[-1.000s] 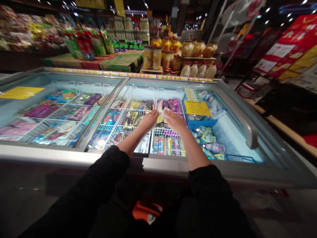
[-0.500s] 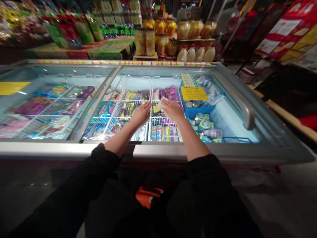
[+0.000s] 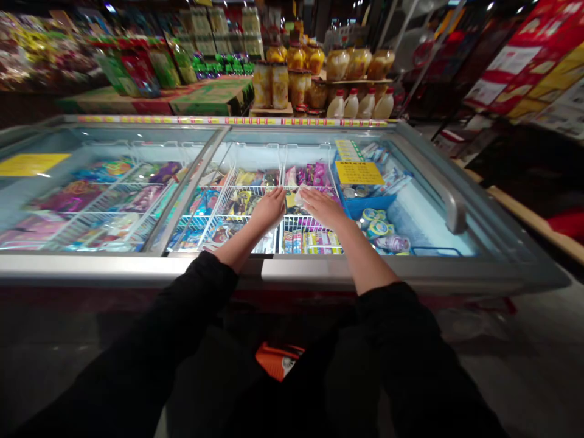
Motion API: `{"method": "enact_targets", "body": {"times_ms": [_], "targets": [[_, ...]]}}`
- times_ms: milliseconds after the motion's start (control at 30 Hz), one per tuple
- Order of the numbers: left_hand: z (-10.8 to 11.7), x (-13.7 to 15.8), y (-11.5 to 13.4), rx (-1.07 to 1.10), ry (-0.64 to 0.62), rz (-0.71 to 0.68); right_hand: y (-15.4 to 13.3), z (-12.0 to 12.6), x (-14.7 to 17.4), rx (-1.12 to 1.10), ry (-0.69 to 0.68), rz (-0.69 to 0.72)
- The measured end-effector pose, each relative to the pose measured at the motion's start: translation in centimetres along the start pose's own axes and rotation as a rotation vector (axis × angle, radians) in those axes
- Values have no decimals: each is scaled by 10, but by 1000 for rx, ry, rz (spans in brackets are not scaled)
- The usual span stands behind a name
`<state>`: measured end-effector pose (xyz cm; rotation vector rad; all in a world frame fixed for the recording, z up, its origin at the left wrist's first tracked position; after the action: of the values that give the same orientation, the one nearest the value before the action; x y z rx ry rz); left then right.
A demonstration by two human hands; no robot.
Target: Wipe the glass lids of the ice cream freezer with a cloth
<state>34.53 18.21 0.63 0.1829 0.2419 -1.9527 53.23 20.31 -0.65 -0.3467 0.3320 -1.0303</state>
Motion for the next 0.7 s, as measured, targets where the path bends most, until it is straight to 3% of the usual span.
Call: {"method": "enact_targets", "body": {"times_ms": [133, 367, 567, 700], "targets": [[4, -2, 6, -87, -88, -3, -8, -2, -11, 42, 37, -120], [11, 14, 11, -98, -88, 13, -16, -9, 42, 22, -40, -12], [14, 42, 13, -85, -101, 27, -9, -5, 31, 40, 78, -125], [16, 51, 11, -23, -89, 30, -23, -12, 41, 9, -25, -74]]}}
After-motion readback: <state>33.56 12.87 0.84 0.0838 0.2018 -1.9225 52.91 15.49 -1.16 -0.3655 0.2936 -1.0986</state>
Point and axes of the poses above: each hand's wrist, its own x-axis away from the middle knuckle, its own z-axis out of the back of the hand, y = z × x, the point moved 4 cm from there along -x, towards the middle knuckle, and after that the axes turned 12 degrees about -x, right-handed, at the moved point
